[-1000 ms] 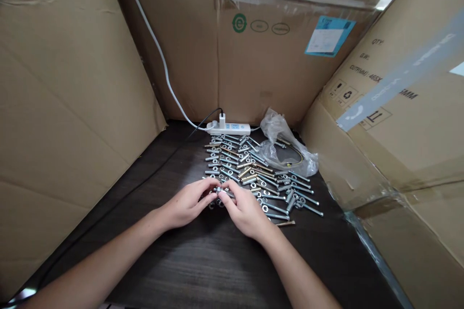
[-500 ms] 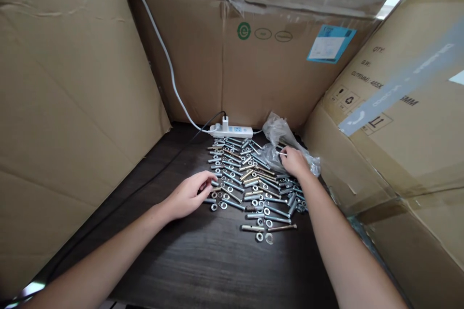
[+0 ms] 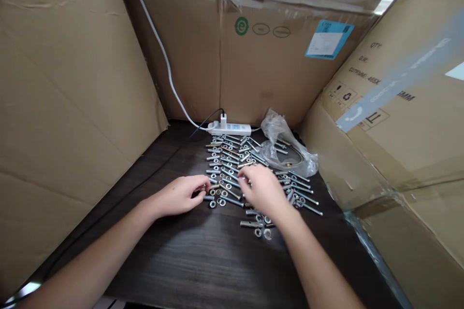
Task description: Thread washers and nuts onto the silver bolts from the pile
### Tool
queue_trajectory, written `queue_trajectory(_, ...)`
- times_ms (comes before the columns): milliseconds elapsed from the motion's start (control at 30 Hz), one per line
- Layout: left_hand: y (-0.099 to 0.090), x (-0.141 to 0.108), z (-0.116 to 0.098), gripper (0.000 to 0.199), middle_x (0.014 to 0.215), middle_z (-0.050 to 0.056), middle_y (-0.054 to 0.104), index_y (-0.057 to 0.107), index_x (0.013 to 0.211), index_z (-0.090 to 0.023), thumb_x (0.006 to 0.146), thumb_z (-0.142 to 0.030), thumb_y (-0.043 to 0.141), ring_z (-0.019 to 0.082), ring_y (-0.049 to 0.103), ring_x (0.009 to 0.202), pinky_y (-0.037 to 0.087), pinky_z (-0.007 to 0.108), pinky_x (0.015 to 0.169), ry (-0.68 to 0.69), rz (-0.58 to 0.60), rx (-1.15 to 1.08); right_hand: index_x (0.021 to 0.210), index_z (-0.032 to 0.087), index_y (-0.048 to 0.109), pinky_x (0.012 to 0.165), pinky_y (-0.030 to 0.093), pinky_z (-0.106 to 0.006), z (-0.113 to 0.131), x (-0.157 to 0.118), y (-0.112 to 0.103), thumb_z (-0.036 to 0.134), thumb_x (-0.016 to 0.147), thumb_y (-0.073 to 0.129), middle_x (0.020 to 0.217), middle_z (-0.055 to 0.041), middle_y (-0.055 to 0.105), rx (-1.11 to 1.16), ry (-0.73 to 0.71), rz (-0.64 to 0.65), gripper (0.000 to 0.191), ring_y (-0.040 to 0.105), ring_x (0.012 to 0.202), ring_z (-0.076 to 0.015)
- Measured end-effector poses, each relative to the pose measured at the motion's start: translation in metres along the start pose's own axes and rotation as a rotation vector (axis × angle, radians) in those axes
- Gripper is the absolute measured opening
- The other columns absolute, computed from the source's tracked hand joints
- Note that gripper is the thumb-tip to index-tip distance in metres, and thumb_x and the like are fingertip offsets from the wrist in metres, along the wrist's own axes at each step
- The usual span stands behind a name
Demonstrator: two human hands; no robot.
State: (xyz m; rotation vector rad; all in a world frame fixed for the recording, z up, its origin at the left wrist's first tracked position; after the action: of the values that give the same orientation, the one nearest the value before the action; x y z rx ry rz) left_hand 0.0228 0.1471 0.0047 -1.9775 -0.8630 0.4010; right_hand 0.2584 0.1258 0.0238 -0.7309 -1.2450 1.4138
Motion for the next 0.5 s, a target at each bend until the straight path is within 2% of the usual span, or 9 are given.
queue_trajectory(67, -0.001, -0.002, -0.001, 0.009, 0.080, -0.002, 0.058, 0.053, 0.082, -0.021, 0.081, -0.018, 0.045, 0.012, 0.051, 0.068, 0.034, 0.022, 0.059, 0.006, 0.037, 0.043, 0.082, 0.026, 0.061, 0.072, 0.042, -0.030, 0.022, -0.016, 0.014, 0.032, 0.084, 0.047, 0.077, -0.0016, 0.062, -0.012, -0.040, 0.044, 0.015, 0.055, 0.079, -0.0184)
queue_trajectory(133, -0.001, -0.003, -0.001, 0.008, 0.079, -0.002, 0.058, 0.052, 0.081, -0.021, 0.082, -0.019, 0.044, 0.013, 0.051, 0.068, 0.034, 0.022, 0.059, 0.004, 0.070, 0.070, 0.081, 0.026, 0.060, 0.072, 0.042, -0.032, 0.029, -0.026, 0.025, 0.032, 0.084, 0.047, 0.077, -0.0023, 0.062, -0.073, -0.092, 0.088, 0.015, 0.055, 0.079, -0.0193)
queue_trajectory(333, 0.006, -0.004, 0.000, 0.006, 0.082, -0.002, 0.060, 0.054, 0.084, -0.022, 0.081, -0.023, 0.049, 0.014, 0.054, 0.070, 0.034, 0.024, 0.058, -0.027, 0.129, 0.122, 0.080, 0.021, 0.064, 0.072, 0.037, -0.030, 0.019, -0.031, 0.036, 0.029, 0.080, 0.054, 0.077, -0.0028, 0.062, -0.139, -0.115, 0.141, 0.013, 0.053, 0.077, -0.0169)
queue_trajectory(500, 0.007, -0.004, -0.002, 0.007, 0.077, -0.002, 0.058, 0.054, 0.085, -0.022, 0.080, -0.020, 0.049, 0.015, 0.053, 0.067, 0.033, 0.025, 0.056, -0.020, 0.055, 0.133, 0.075, 0.021, 0.063, 0.068, 0.037, -0.027, 0.019, -0.030, 0.035, 0.028, 0.079, 0.054, 0.071, -0.0022, 0.061, -0.122, -0.177, 0.080, 0.012, 0.052, 0.071, -0.0150)
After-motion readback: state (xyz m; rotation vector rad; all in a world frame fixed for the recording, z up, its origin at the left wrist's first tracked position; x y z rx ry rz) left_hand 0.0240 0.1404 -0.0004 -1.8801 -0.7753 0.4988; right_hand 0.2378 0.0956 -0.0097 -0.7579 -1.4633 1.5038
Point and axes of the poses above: each hand's wrist, its own x-axis towards the middle knuckle, its own y-axis out of the palm, z = x × y, the point moved 1 cm from there along x, towards the middle knuckle
